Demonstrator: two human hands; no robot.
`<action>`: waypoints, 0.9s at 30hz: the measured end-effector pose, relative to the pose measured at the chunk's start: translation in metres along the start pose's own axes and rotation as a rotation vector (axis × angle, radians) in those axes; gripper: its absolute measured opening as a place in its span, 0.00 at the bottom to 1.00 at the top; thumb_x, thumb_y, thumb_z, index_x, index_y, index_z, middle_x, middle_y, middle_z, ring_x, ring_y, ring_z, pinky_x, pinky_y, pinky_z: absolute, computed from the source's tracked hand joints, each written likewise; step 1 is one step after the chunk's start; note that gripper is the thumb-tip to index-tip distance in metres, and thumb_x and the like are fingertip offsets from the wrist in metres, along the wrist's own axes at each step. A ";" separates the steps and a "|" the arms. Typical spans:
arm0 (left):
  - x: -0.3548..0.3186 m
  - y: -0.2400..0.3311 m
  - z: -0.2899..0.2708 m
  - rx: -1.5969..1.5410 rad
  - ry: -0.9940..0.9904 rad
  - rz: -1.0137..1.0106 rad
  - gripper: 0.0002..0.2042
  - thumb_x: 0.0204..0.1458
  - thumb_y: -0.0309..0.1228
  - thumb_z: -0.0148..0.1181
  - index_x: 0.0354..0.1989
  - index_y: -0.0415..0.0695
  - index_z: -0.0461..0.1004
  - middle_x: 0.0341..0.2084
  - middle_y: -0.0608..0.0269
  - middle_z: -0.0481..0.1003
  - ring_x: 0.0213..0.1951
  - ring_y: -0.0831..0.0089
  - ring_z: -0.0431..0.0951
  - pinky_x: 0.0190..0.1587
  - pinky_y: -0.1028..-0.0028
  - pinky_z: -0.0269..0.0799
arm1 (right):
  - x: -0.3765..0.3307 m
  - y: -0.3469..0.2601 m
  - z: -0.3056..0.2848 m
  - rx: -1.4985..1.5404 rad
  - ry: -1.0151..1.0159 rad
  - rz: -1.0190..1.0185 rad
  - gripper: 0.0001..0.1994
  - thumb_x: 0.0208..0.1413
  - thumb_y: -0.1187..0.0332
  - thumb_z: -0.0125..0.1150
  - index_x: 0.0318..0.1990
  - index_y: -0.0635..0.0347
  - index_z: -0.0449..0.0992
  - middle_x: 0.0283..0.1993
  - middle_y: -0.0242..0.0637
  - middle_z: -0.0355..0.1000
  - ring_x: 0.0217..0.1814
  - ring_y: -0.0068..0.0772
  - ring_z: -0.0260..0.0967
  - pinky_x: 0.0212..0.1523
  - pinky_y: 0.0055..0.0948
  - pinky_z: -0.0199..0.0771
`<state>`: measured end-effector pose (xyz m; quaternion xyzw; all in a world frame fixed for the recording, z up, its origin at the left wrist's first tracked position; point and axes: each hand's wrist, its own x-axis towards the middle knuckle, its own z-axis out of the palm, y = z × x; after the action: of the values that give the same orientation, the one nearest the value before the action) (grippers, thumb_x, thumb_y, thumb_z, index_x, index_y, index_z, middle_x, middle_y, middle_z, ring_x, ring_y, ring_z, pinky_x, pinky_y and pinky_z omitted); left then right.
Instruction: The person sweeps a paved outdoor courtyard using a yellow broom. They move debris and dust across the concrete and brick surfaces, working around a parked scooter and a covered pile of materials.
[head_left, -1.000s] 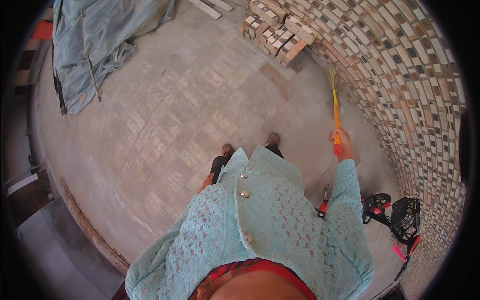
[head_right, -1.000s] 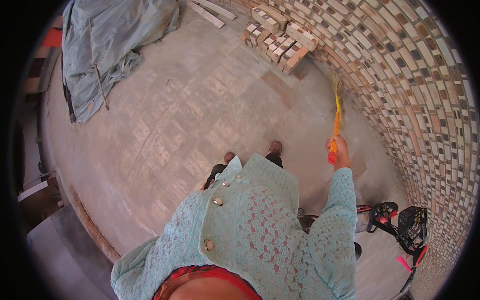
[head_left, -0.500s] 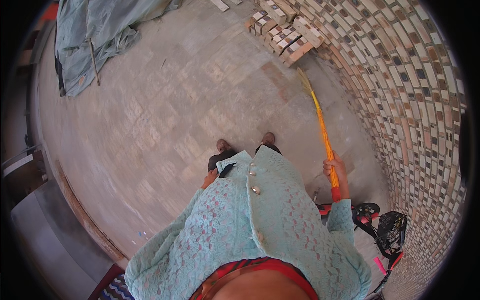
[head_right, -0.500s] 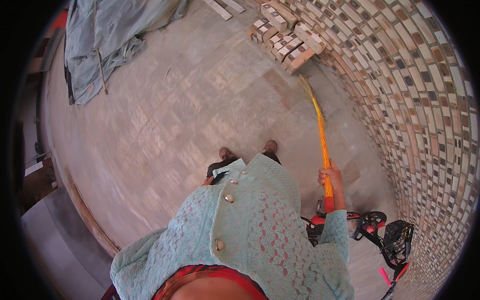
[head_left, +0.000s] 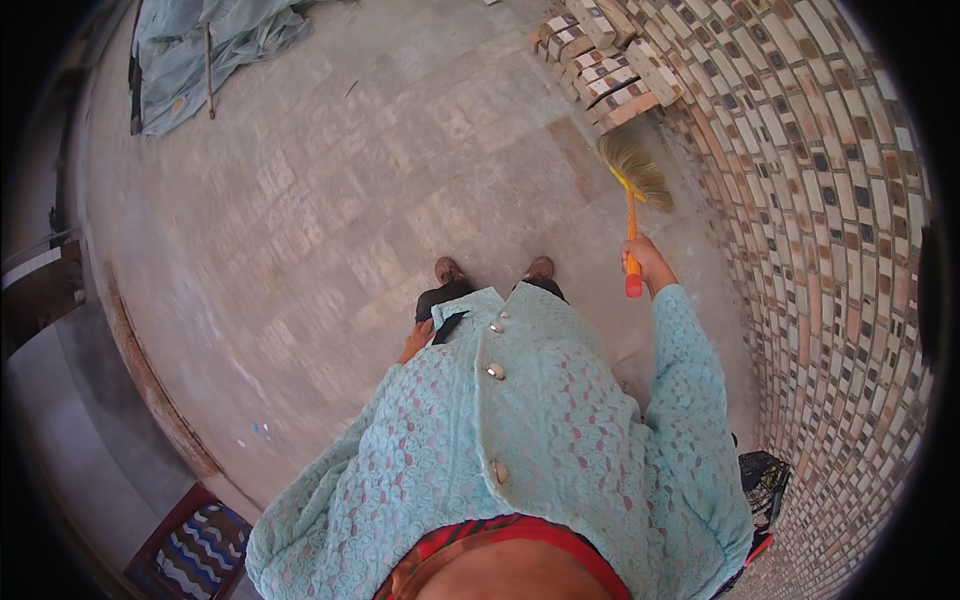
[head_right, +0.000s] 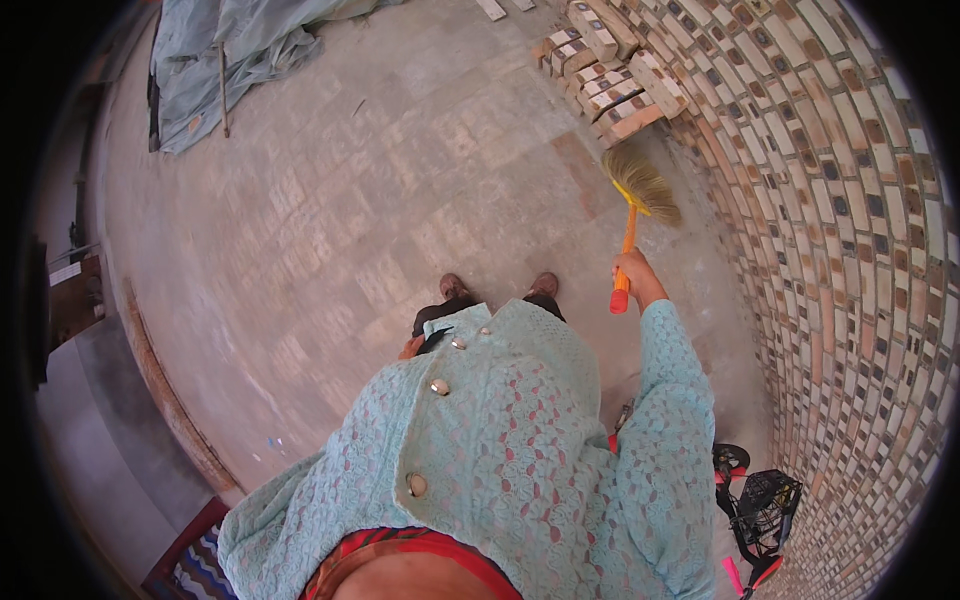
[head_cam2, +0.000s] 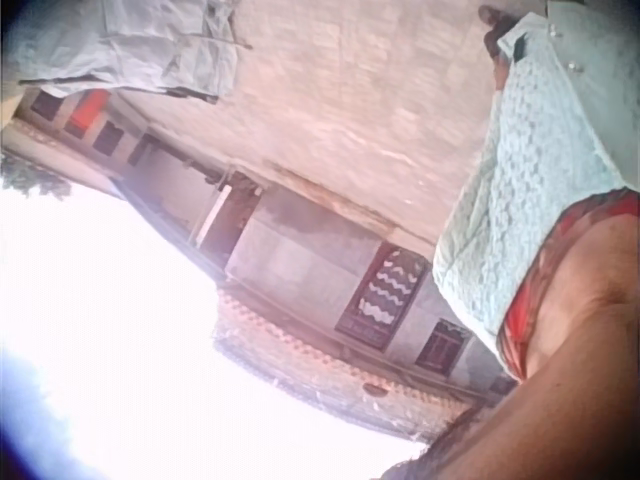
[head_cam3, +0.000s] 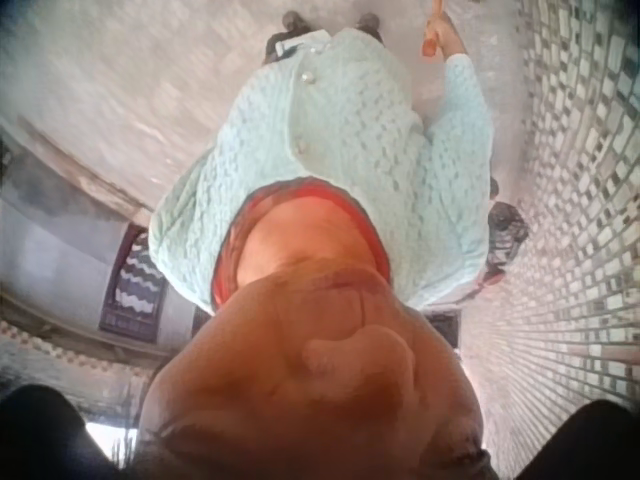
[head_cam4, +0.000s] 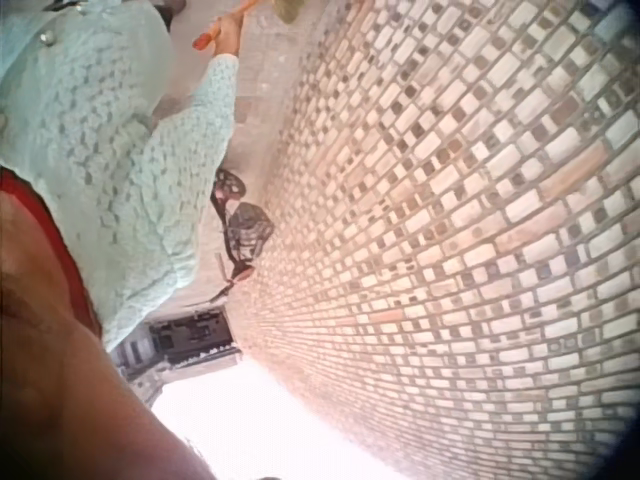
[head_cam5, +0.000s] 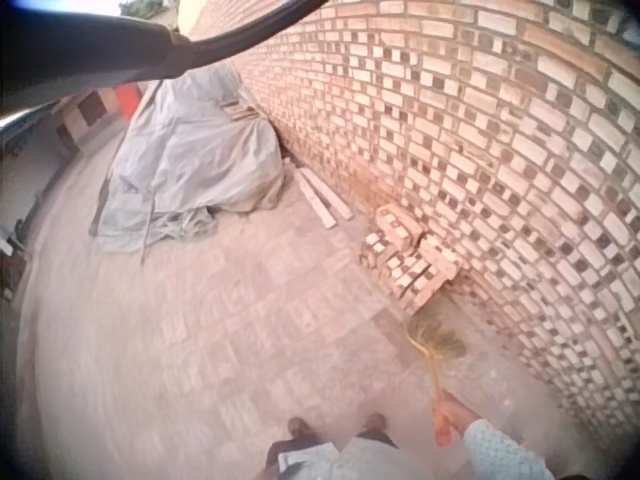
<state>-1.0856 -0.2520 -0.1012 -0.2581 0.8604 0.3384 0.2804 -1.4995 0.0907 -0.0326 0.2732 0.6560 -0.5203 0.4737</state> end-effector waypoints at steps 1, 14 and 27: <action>-0.002 0.005 0.003 -0.028 0.019 -0.035 0.21 0.48 0.42 0.44 0.51 0.51 0.55 0.45 0.55 0.61 0.47 0.57 0.62 0.39 0.59 0.66 | -0.016 0.008 0.025 -0.049 0.031 -0.012 0.15 0.37 0.78 0.44 0.37 0.57 0.54 0.15 0.32 0.55 0.11 0.24 0.55 0.10 0.22 0.59; 0.020 0.029 -0.032 -0.027 -0.078 0.080 0.13 0.45 0.41 0.43 0.38 0.58 0.69 0.48 0.64 0.57 0.50 0.59 0.57 0.40 0.55 0.63 | -0.206 0.031 0.034 0.543 -0.252 -0.018 0.26 0.41 0.81 0.45 0.50 0.50 0.52 0.25 0.35 0.57 0.16 0.17 0.53 0.13 0.15 0.57; -0.002 0.000 -0.019 0.047 0.072 0.176 0.12 0.46 0.40 0.43 0.37 0.56 0.70 0.48 0.63 0.58 0.50 0.62 0.56 0.42 0.58 0.62 | -0.068 0.019 0.129 0.490 -0.478 0.329 0.11 0.44 0.79 0.42 0.35 0.53 0.55 0.19 0.31 0.56 0.15 0.17 0.54 0.13 0.15 0.59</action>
<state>-1.0898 -0.2655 -0.0878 -0.1870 0.8970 0.3318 0.2245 -1.4122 -0.0155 0.0200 0.3510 0.3303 -0.6278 0.6112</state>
